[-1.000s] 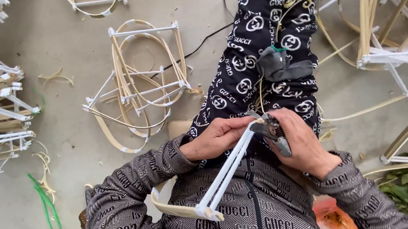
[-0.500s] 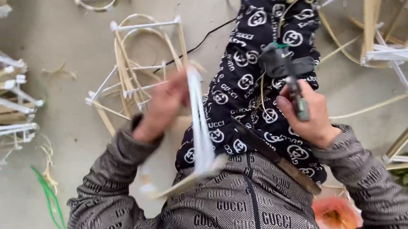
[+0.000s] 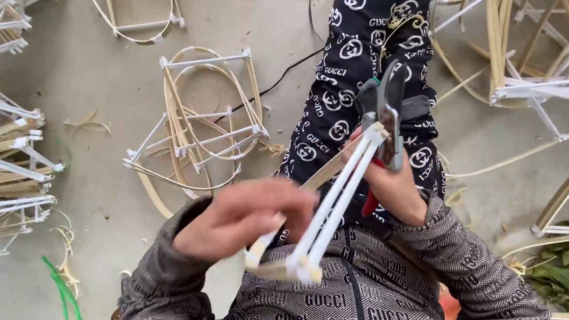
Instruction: The person is assembling bamboo and plastic frames for what appear to be furniture components or baskets by cutting and securing pieces together.
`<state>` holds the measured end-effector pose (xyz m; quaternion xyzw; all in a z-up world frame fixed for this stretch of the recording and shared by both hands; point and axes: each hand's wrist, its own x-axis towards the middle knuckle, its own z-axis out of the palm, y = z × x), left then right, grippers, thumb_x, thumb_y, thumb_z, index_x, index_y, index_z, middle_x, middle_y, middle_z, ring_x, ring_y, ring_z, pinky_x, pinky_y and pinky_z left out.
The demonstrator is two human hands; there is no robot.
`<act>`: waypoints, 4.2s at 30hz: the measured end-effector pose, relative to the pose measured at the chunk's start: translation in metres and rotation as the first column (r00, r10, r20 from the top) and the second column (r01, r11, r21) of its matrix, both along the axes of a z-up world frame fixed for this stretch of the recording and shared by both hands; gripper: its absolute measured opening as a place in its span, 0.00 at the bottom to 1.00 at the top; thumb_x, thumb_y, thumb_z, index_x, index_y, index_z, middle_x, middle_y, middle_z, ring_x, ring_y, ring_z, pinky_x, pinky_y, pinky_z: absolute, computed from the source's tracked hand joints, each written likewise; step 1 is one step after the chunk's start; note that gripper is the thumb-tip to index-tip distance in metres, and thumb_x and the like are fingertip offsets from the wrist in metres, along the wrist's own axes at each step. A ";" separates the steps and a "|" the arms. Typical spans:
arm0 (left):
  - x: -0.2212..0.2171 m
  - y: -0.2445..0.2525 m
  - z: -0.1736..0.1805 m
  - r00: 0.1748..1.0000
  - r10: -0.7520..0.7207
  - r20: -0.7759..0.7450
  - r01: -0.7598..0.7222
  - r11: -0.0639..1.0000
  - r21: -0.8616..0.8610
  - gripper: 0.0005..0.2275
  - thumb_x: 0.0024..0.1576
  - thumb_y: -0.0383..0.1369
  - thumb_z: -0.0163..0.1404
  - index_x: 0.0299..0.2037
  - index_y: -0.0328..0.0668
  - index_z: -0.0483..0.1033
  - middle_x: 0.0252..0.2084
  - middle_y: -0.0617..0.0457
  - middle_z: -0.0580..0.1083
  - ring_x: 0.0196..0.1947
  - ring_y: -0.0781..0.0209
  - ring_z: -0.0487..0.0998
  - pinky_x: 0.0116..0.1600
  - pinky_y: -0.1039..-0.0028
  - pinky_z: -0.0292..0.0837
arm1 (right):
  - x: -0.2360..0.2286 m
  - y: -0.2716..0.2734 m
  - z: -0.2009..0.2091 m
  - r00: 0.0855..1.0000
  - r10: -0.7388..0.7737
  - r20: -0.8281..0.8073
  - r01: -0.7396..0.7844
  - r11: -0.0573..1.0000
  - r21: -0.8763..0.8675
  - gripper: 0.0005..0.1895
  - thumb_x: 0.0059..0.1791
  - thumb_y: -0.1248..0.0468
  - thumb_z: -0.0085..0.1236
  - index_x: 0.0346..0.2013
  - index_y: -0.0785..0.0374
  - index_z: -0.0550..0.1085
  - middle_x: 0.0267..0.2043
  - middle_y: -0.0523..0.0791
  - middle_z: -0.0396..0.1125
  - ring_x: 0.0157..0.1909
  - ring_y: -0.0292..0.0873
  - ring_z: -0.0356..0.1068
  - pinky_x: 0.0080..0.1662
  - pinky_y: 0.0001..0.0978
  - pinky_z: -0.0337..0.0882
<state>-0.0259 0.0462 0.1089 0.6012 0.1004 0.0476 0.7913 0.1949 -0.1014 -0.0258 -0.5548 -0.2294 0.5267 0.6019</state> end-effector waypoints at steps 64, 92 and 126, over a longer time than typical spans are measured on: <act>0.036 -0.073 -0.131 0.962 0.214 -0.171 -0.239 0.960 -0.144 0.15 0.70 0.26 0.44 0.67 0.33 0.69 0.42 0.59 0.77 0.37 0.78 0.73 0.42 0.87 0.70 | 0.015 -0.063 0.043 0.396 0.318 0.861 -0.301 0.931 -0.205 0.39 0.39 0.72 0.56 0.66 0.69 0.60 0.57 0.57 0.64 0.60 0.61 0.64 0.63 0.50 0.62; 0.007 0.055 -0.103 0.493 0.788 -0.368 -0.848 0.339 -0.407 0.24 0.64 0.22 0.40 0.73 0.32 0.58 0.56 0.53 0.77 0.50 0.67 0.79 0.55 0.77 0.76 | 0.034 0.000 0.040 0.409 0.211 0.888 -0.369 0.928 -0.050 0.46 0.43 0.52 0.67 0.67 0.73 0.59 0.62 0.62 0.62 0.64 0.61 0.61 0.61 0.49 0.63; 0.063 -0.041 -0.111 0.901 0.423 0.092 -0.419 0.798 0.433 0.15 0.63 0.28 0.55 0.59 0.31 0.74 0.54 0.47 0.74 0.47 0.62 0.79 0.52 0.71 0.78 | 0.017 -0.021 0.020 0.991 0.042 0.126 -0.043 0.999 0.007 0.18 0.57 0.71 0.50 0.61 0.75 0.67 0.54 0.51 0.72 0.54 0.41 0.74 0.56 0.34 0.78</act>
